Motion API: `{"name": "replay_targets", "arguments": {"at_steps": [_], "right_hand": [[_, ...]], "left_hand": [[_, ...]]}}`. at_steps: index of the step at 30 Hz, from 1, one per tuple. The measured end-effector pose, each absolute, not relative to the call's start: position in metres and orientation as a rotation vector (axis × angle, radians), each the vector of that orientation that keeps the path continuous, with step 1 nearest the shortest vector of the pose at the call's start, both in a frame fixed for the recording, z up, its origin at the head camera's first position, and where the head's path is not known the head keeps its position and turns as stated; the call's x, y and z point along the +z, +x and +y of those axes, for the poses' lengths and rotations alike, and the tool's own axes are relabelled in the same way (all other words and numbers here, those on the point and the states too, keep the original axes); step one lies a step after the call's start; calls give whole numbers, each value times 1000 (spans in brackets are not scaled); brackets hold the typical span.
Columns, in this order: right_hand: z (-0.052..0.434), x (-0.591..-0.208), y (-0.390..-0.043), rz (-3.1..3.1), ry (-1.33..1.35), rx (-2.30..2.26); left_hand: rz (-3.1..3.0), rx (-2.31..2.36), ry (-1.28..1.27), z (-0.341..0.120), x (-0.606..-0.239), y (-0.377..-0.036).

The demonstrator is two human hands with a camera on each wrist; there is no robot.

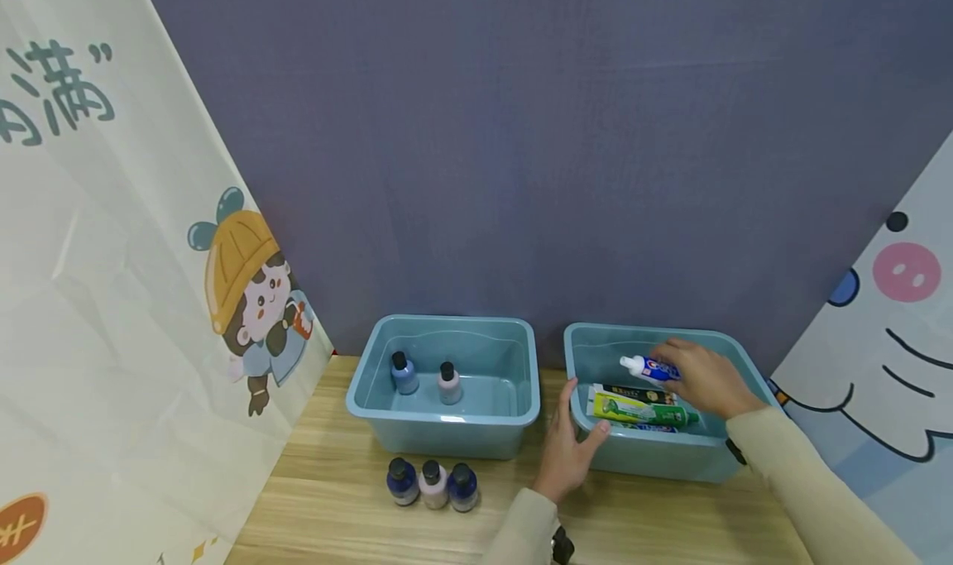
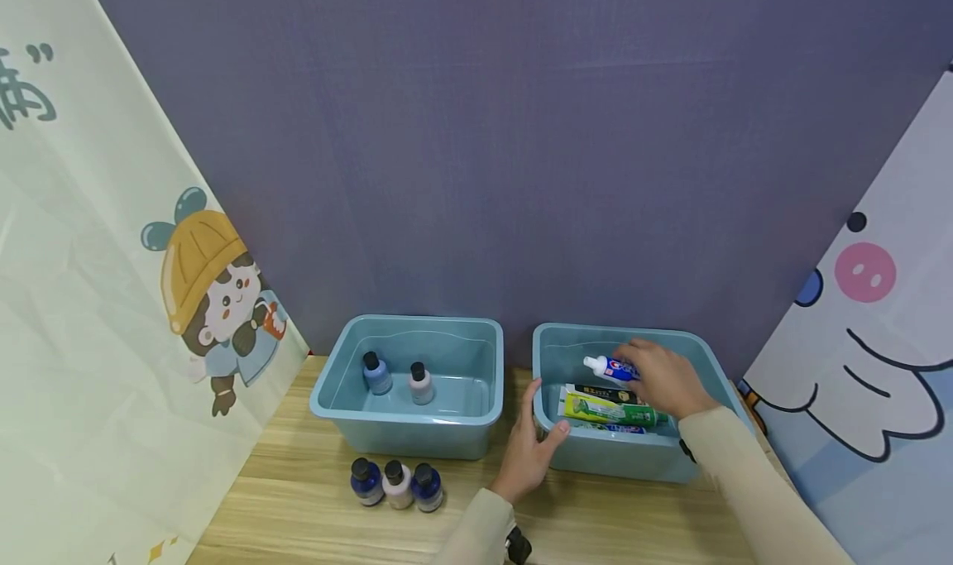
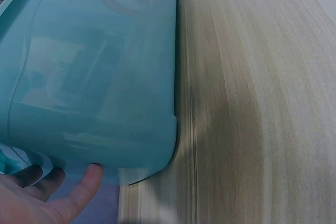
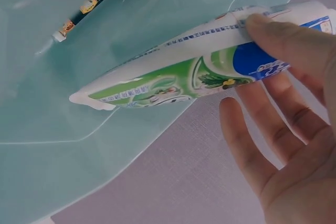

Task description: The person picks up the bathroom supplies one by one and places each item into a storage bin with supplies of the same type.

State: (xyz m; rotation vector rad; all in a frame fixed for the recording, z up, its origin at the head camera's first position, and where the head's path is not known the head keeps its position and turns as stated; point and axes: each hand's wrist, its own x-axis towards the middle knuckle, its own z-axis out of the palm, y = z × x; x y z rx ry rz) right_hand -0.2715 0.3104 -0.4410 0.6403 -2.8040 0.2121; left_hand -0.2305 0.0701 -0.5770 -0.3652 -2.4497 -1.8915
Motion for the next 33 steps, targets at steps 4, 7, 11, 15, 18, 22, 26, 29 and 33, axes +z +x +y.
{"name": "replay_targets", "arguments": {"at_steps": [4, 7, 11, 15, 18, 22, 26, 29, 33], "right_hand": [[309, -442, -276, -2826, 650, 205], [309, -443, -280, -2829, 668, 204], [309, -446, -283, -2821, 702, 209], [310, -448, -287, -2830, 719, 219], [311, -450, -291, -2853, 705, 224], [312, -451, -295, -2871, 690, 222], [314, -451, -297, -2877, 696, 223], [316, -449, -300, -2882, 684, 263], [318, -444, -302, -2882, 639, 307]], "left_hand": [[-2443, -1897, -364, 69, -577, -230], [-2444, -1897, -362, 68, -577, -230], [-2450, -1890, -361, 69, -577, -230], [-2457, -1880, -367, 69, -577, -230], [-2460, -1880, -364, 69, -576, -230], [-2458, -1886, -366, 69, -576, -231], [-2454, -1895, -375, 69, -575, -231], [-2452, -1897, -377, 69, -575, -231], [-2457, -1875, -376, 69, -575, -230]]}}
